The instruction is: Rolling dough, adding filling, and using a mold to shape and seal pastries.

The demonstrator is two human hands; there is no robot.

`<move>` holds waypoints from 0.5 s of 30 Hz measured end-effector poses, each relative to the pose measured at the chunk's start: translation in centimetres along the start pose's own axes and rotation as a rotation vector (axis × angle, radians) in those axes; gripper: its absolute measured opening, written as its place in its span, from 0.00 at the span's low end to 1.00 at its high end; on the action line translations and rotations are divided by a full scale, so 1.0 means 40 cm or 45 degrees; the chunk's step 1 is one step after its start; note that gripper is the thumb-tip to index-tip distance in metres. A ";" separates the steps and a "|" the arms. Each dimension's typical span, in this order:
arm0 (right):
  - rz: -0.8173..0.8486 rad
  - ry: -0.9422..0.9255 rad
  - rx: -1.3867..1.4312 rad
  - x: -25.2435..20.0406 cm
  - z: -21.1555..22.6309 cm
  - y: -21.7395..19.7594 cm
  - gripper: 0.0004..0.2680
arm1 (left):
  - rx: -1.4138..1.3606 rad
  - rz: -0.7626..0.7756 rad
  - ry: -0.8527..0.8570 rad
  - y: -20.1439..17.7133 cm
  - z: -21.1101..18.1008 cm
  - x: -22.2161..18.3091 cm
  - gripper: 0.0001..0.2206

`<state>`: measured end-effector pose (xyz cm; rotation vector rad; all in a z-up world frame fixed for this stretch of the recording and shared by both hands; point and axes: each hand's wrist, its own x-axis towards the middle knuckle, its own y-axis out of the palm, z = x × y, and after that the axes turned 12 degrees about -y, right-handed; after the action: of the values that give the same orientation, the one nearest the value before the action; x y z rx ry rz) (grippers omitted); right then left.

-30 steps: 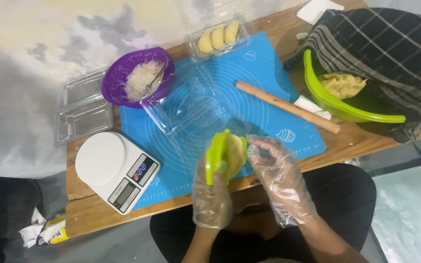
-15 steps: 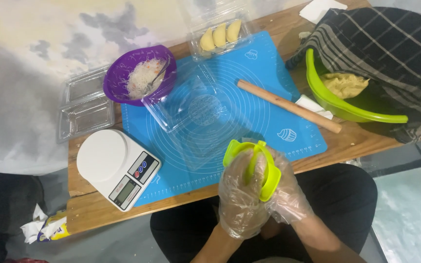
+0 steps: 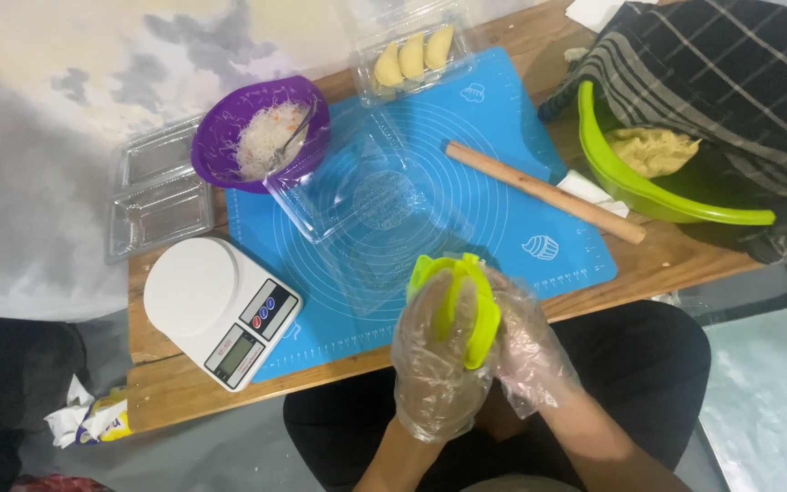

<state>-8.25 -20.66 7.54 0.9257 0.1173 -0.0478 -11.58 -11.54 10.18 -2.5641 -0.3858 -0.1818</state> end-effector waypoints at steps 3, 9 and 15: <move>-0.053 -0.004 -0.099 0.002 0.021 0.035 0.10 | -1.063 0.145 0.074 -0.058 0.016 0.003 0.26; -0.034 0.075 -0.224 0.045 0.071 0.055 0.14 | -0.168 -0.192 -0.225 -0.243 0.012 -0.011 0.36; 0.142 0.084 -0.526 0.120 0.113 0.190 0.16 | -0.385 0.156 -0.324 -0.282 0.163 -0.044 0.34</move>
<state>-2.41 -19.66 15.66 0.5201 0.1308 0.1078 -16.40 0.70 9.81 -2.9098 -0.3120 0.1438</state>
